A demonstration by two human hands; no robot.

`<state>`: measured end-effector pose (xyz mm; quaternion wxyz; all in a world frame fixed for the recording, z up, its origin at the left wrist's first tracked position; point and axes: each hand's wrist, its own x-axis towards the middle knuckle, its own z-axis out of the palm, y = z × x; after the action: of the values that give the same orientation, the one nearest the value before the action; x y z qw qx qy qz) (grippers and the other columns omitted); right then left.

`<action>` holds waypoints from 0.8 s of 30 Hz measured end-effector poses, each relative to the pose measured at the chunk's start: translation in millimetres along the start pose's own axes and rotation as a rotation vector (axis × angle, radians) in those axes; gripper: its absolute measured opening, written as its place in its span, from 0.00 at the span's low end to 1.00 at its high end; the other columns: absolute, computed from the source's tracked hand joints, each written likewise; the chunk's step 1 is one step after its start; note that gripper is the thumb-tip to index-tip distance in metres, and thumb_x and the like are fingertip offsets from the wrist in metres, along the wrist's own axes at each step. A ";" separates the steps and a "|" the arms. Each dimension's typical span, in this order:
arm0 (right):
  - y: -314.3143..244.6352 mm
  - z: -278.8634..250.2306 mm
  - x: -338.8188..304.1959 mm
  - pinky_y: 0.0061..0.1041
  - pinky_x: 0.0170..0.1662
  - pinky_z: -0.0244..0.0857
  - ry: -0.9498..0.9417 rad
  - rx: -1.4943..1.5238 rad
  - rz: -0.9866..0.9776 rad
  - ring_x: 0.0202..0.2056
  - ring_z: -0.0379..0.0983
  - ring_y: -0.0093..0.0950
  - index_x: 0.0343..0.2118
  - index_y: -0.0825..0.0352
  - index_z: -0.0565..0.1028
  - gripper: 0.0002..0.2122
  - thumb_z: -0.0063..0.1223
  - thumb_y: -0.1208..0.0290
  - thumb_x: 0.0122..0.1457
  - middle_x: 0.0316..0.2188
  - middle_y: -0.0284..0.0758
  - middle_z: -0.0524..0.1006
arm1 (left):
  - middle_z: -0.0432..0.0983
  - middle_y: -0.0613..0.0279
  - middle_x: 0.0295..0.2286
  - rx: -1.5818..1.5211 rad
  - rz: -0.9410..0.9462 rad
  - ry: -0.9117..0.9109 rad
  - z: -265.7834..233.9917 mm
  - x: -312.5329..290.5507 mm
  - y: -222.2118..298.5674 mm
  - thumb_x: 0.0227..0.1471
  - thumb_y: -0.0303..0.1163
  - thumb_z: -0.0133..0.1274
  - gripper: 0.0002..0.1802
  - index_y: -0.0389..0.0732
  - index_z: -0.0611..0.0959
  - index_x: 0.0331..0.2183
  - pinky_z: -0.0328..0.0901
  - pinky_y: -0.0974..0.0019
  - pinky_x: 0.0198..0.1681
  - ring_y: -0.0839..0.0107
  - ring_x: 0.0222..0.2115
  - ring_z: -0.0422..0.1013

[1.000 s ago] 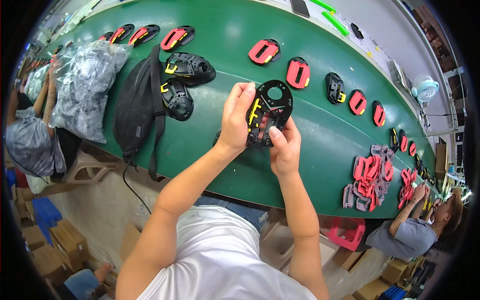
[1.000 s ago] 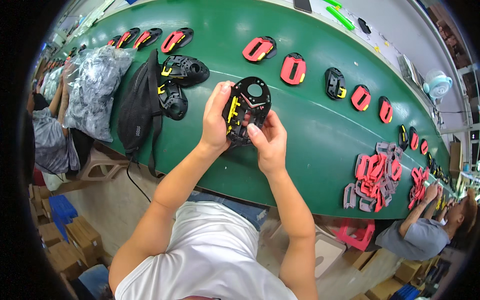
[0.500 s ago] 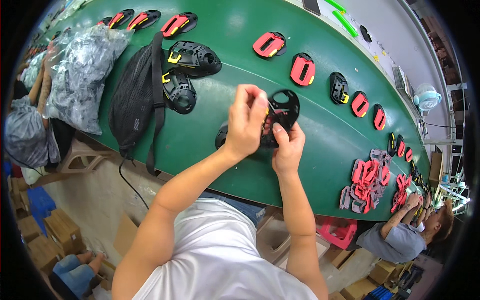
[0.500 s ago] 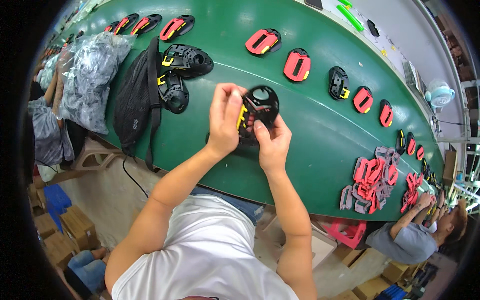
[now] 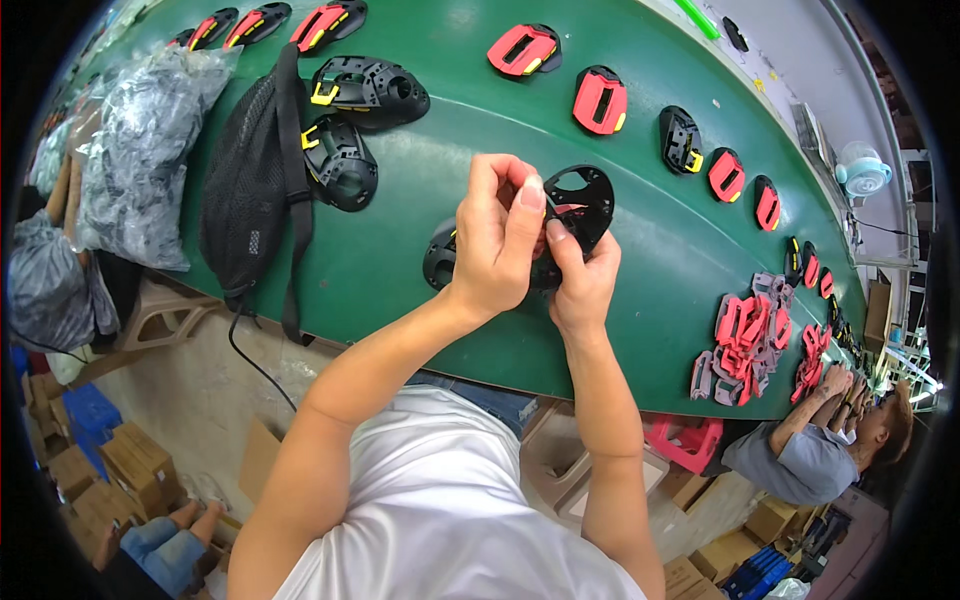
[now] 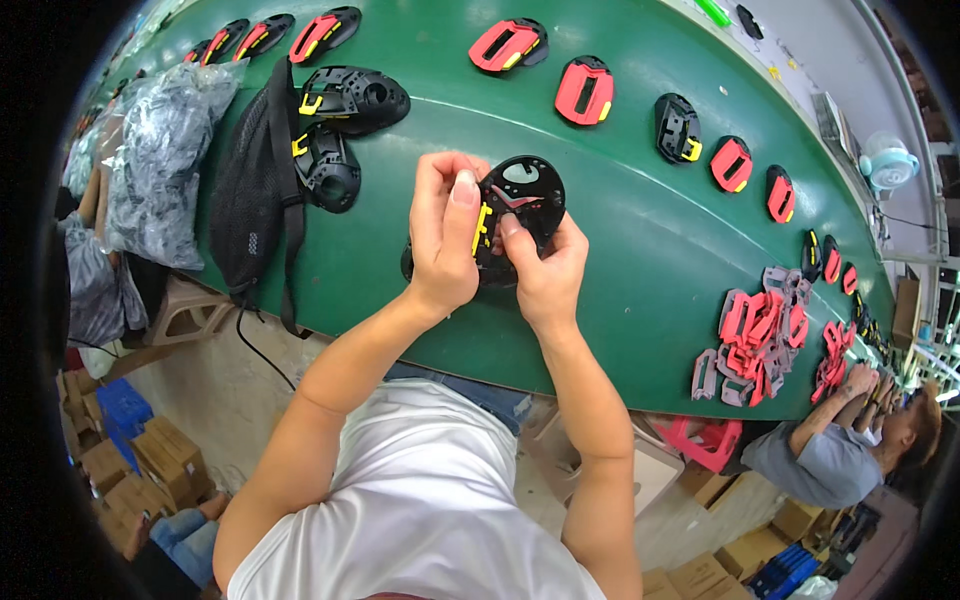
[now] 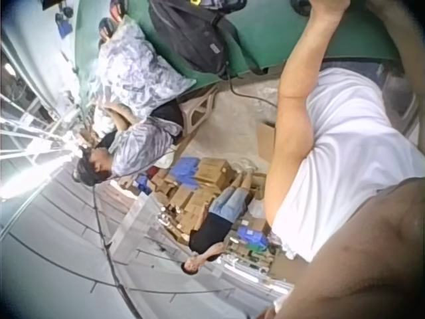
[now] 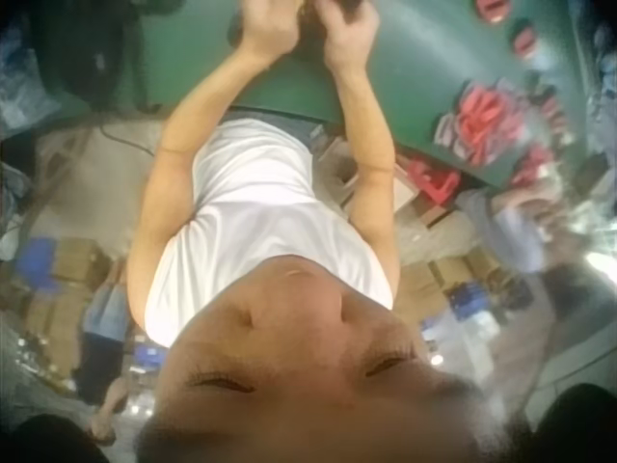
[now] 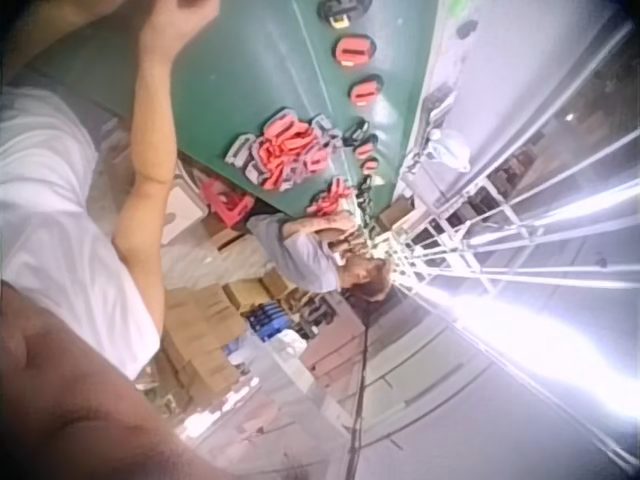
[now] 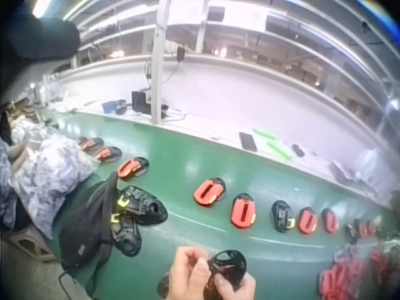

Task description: The person assembles small plastic and electronic components into a plastic housing by hand on a production line.

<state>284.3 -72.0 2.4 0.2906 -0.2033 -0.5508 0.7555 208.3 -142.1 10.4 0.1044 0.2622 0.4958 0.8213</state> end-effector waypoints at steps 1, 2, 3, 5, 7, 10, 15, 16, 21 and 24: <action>-0.7 -1.6 -0.2 0.17 0.29 0.63 0.009 -0.025 0.006 0.24 0.67 0.17 0.32 0.72 0.72 0.07 0.53 0.75 0.52 0.23 0.30 0.73 | 0.65 0.65 0.23 0.032 0.044 -0.025 -0.4 -1.8 0.7 0.57 0.32 0.42 0.10 0.34 0.65 0.34 0.58 0.76 0.21 0.82 0.21 0.61; -1.4 -2.4 -0.4 0.17 0.29 0.62 0.019 -0.051 0.012 0.24 0.67 0.17 0.32 0.71 0.72 0.07 0.53 0.75 0.52 0.23 0.30 0.73 | 0.65 0.65 0.23 0.035 0.036 -0.025 -0.3 -2.5 0.7 0.57 0.32 0.42 0.10 0.34 0.65 0.34 0.58 0.76 0.21 0.82 0.21 0.61; -2.9 -1.0 -0.7 0.17 0.28 0.62 0.025 -0.048 0.010 0.23 0.66 0.16 0.32 0.71 0.72 0.07 0.53 0.75 0.52 0.22 0.29 0.72 | 0.66 0.64 0.23 0.073 0.070 -0.027 -0.3 -1.9 0.9 0.57 0.32 0.42 0.10 0.34 0.64 0.34 0.58 0.76 0.20 0.82 0.21 0.61; -5.4 0.0 -0.5 0.16 0.28 0.62 0.027 -0.064 0.005 0.23 0.66 0.16 0.32 0.71 0.72 0.07 0.53 0.75 0.52 0.22 0.29 0.72 | 0.66 0.64 0.23 0.111 0.096 -0.034 -0.4 -1.3 -2.5 0.57 0.32 0.42 0.10 0.34 0.64 0.34 0.58 0.76 0.20 0.82 0.20 0.61; -5.9 -1.9 -0.1 0.16 0.27 0.62 0.032 -0.084 -0.007 0.23 0.66 0.16 0.32 0.71 0.73 0.07 0.53 0.75 0.52 0.22 0.29 0.72 | 0.66 0.64 0.22 0.155 0.199 -0.025 1.8 1.4 -5.9 0.57 0.32 0.42 0.11 0.33 0.64 0.35 0.58 0.76 0.21 0.81 0.20 0.61; -3.2 -5.3 2.7 0.16 0.27 0.62 0.038 -0.078 -0.019 0.23 0.66 0.15 0.33 0.71 0.72 0.07 0.53 0.75 0.52 0.22 0.28 0.72 | 0.65 0.63 0.23 0.235 0.266 -0.042 3.1 5.0 -12.0 0.57 0.33 0.42 0.12 0.33 0.64 0.35 0.59 0.74 0.23 0.80 0.20 0.61; 15.7 17.0 7.4 0.21 0.33 0.64 0.097 -0.197 -0.130 0.27 0.67 0.21 0.37 0.72 0.72 0.11 0.54 0.73 0.52 0.28 0.28 0.73 | 0.65 0.63 0.23 0.204 -0.050 0.056 -17.2 5.9 8.1 0.57 0.34 0.43 0.12 0.34 0.65 0.35 0.61 0.70 0.26 0.77 0.22 0.62; 15.8 11.9 3.7 0.24 0.37 0.64 0.011 -0.284 -0.008 0.30 0.68 0.24 0.37 0.73 0.73 0.11 0.54 0.73 0.52 0.30 0.30 0.74 | 0.64 0.62 0.28 0.271 -0.072 0.036 -21.6 2.7 14.4 0.59 0.35 0.37 0.11 0.36 0.67 0.34 0.61 0.71 0.34 0.74 0.29 0.62; -26.1 -19.1 -4.5 0.29 0.49 0.63 -0.015 -0.266 0.143 0.45 0.68 0.30 0.48 0.74 0.68 0.19 0.38 0.63 0.61 0.45 0.41 0.70 | 0.59 0.61 0.22 0.100 0.046 0.068 22.8 3.6 0.1 0.52 0.36 0.48 0.12 0.39 0.65 0.27 0.58 0.66 0.29 0.69 0.24 0.58; -14.4 3.3 -3.8 0.32 0.55 0.55 -0.115 -0.224 -0.068 0.48 0.66 0.38 0.53 0.70 0.65 0.21 0.46 0.64 0.59 0.49 0.48 0.68 | 0.61 0.56 0.23 0.166 -0.007 0.116 -4.3 29.0 8.5 0.52 0.39 0.49 0.17 0.37 0.63 0.27 0.58 0.63 0.29 0.63 0.25 0.61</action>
<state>288.2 -73.7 17.1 0.2595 -0.1721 -0.6542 0.6892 182.4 -137.0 25.7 0.0565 0.2203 0.5682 0.7908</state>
